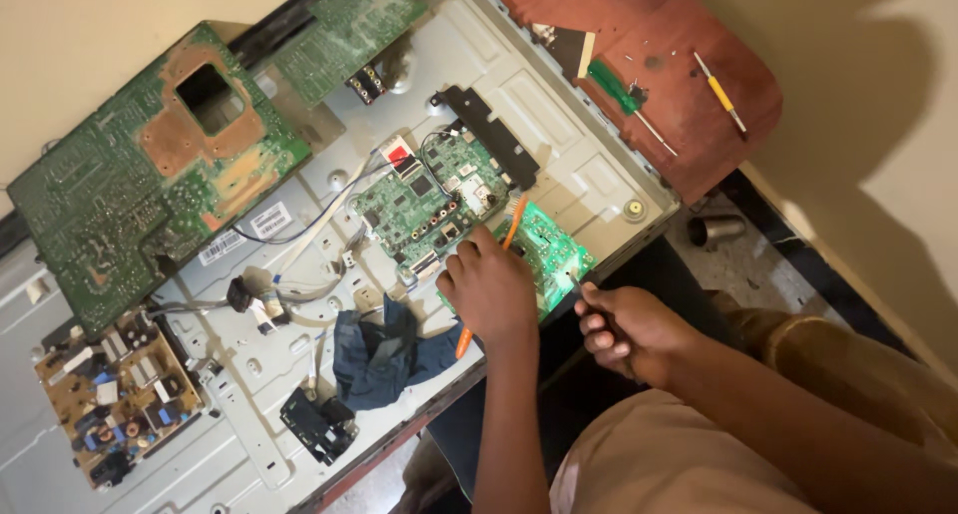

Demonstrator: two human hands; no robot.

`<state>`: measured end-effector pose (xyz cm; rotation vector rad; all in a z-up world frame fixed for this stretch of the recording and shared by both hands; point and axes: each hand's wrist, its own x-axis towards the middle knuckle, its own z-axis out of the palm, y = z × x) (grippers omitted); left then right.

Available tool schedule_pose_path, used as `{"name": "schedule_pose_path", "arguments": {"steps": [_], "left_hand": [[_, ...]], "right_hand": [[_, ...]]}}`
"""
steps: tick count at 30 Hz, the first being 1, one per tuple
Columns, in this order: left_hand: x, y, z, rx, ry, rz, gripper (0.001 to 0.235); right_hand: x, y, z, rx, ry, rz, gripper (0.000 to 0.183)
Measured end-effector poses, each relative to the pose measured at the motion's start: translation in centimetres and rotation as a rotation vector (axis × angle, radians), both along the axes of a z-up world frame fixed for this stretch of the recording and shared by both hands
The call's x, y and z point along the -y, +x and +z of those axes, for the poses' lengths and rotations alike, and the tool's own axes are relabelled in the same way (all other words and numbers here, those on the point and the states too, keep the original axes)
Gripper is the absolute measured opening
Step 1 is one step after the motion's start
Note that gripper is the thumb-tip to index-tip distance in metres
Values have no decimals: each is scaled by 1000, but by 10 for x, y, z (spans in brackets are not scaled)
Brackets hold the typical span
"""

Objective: The person cleans a small green circuit board using an orange toothbrush. They scrub both sides of the board while holding it with their other hand, then place it back on the workbench.

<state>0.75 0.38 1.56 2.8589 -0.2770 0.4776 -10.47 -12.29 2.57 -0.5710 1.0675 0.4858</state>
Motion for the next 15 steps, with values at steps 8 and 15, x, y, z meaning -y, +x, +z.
{"name": "schedule_pose_path", "arguments": {"steps": [8, 15], "left_hand": [[-1, -11, 3, 12, 13, 4, 6], [-3, -11, 7, 50, 2, -15, 10]], "right_hand": [[21, 5, -11, -41, 124, 110, 24], [14, 6, -6, -86, -71, 205, 25]]}}
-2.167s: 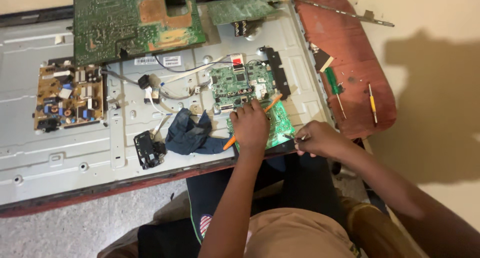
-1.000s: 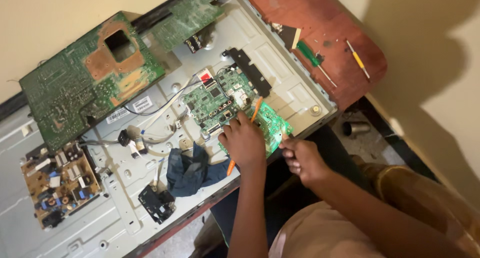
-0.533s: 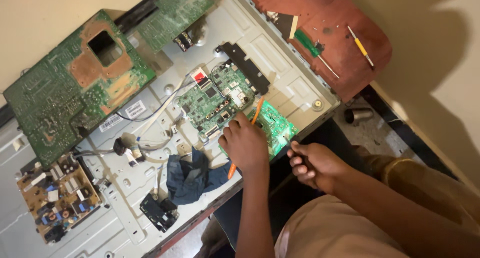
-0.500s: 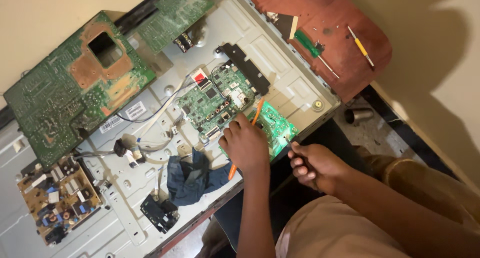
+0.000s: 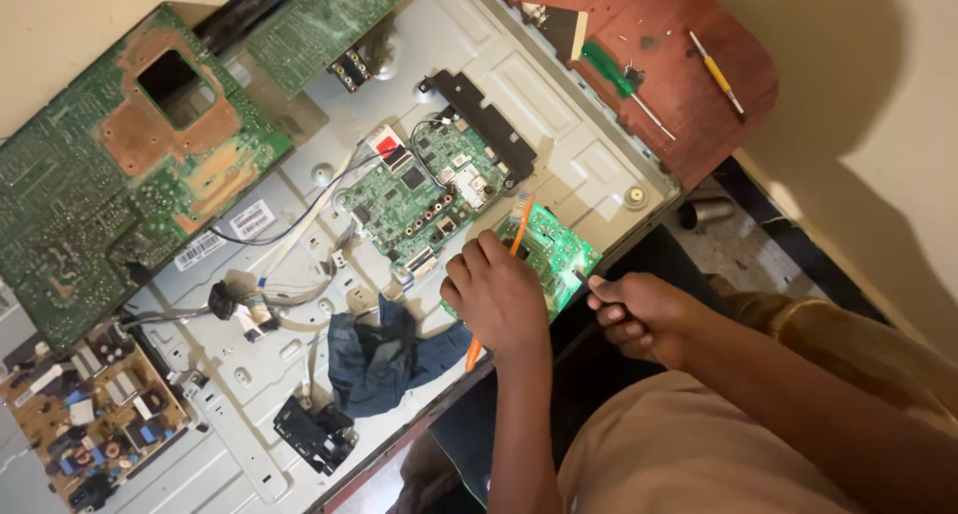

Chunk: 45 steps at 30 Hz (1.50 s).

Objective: The person cleans a small green circuit board using an orange toothbrush. They scrub both sides of the board while holding it with their other hand, then place it back on the workbench.

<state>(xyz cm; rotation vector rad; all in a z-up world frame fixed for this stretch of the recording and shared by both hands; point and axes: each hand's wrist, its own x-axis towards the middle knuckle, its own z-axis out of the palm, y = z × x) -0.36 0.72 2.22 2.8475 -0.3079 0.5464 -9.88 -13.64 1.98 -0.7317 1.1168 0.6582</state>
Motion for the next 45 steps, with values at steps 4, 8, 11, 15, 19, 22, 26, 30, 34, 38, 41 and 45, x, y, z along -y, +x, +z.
{"name": "schedule_pose_path", "arguments": {"steps": [4, 8, 11, 15, 19, 22, 26, 30, 34, 38, 41, 45], "left_hand": [[-2, -3, -2, -115, 22, -24, 8], [-1, 0, 4, -160, 51, -25, 13], [0, 0, 5, -178, 48, -65, 32], [0, -6, 0, -120, 39, -228, 55], [-2, -2, -1, -137, -5, -347, 53], [-2, -2, -3, -179, -78, -354, 54], [0, -4, -7, -137, -71, -338, 50], [1, -4, -9, -81, -16, -310, 48], [1, -4, -9, -69, -73, -316, 48], [2, 0, -7, -83, -81, -310, 50], [-1, -1, -11, -89, -97, -309, 49], [0, -3, -14, -92, -110, -312, 48]], "right_hand": [[-4, -8, -11, 19, -56, -99, 27], [-27, -11, -24, 104, -492, 8, 33], [-47, -17, -29, 488, -1209, 258, 35], [-50, -15, -19, 429, -1422, 612, 31], [-50, 0, 13, 226, -1375, 833, 29], [-60, 6, 31, 172, -1436, 920, 23], [-67, 7, 38, 150, -1507, 1008, 20], [-70, 2, 29, 203, -1562, 1042, 18], [-58, -5, 10, 200, -1514, 1050, 22], [-20, 2, 0, 274, -915, 616, 33], [-6, -1, 3, 300, -628, 458, 33], [-12, -6, 17, 286, -794, 410, 31]]}}
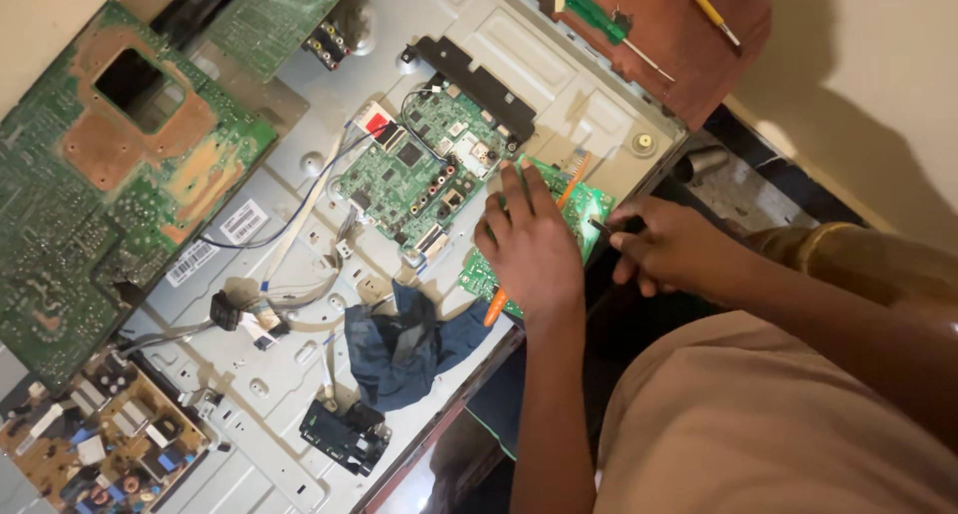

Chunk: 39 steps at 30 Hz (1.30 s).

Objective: The person cleans a small green circuit board using an orange toothbrush. They scrub both sides of the board while holding it with their other hand, then place it back on the workbench.

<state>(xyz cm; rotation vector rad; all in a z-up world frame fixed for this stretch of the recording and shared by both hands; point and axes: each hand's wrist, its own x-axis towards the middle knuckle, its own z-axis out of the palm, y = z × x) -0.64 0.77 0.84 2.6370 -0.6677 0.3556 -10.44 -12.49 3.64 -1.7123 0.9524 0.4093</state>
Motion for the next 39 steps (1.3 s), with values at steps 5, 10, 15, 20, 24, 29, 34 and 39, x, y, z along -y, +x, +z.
{"name": "schedule_pose_path", "arguments": {"steps": [5, 10, 15, 20, 24, 29, 34, 39], "left_hand": [[-2, 1, 3, -22, 0, -5, 49], [-3, 1, 7, -29, 23, -58, 79], [-2, 1, 8, -2, 79, -47, 46], [4, 1, 4, 9, 34, -16, 44], [5, 1, -1, 5, 13, -7, 43], [4, 0, -1, -30, 12, -17, 46], [3, 0, 2, -28, 14, -1, 46], [2, 0, 3, -16, 19, -1, 46]], "right_hand": [[-12, 16, 3, -139, -227, 126, 43], [-14, 28, 5, -204, -301, 224, 27], [-34, 25, 24, -203, -674, 530, 26], [-52, 18, 31, -129, -926, 602, 19], [-58, 13, 22, -118, -998, 597, 25], [-23, 20, 11, -64, -729, 617, 19], [16, 33, 5, -157, 332, 89, 20], [19, 28, 6, -156, 408, -136, 17]]}}
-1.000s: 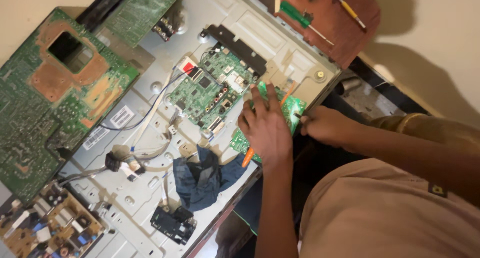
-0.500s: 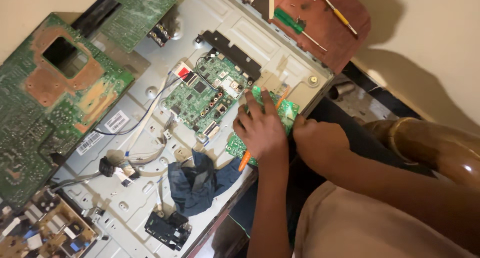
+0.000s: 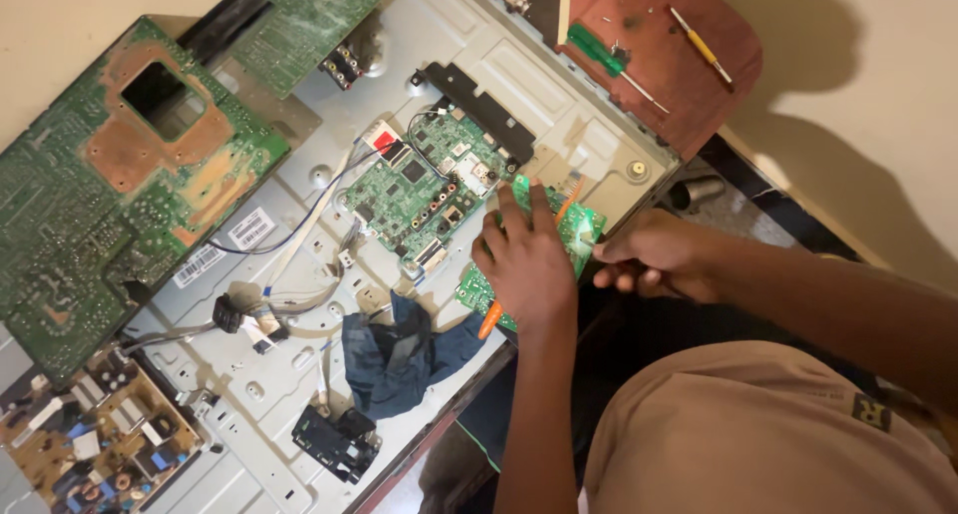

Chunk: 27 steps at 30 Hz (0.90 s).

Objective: The person cleans a small green circuit board using an orange toothbrush. They scrub both sides of the board while holding it with their other hand, then place it back on the workbench.

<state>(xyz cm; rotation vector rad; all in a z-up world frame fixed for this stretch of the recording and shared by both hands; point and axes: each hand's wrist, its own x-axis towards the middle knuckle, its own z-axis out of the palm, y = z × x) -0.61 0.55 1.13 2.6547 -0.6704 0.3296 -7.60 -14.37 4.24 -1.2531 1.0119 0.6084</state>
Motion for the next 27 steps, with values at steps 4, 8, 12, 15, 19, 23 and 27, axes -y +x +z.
{"name": "schedule_pose_path", "arguments": {"steps": [4, 8, 12, 15, 19, 23, 27], "left_hand": [[0, 0, 2, -30, 6, -17, 48], [0, 1, 5, -33, -8, -25, 50], [-2, 0, 6, -20, 5, -12, 48], [0, 3, 8, -66, 1, -26, 59], [1, 2, 8, -50, 2, -9, 50], [-2, -3, 3, -57, -21, -15, 51], [1, 2, 2, -7, -12, -7, 50]], "right_hand": [[-9, 1, -8, -16, 66, -104, 24], [-31, -6, -32, -64, -46, -253, 33], [-60, -19, -51, 429, -756, -13, 51], [-77, -21, -49, 299, -952, 18, 48], [-95, -23, -40, 363, -1087, 37, 46], [-94, -28, -38, 437, -983, -15, 44], [-60, -28, -31, 254, -689, 35, 40]]}}
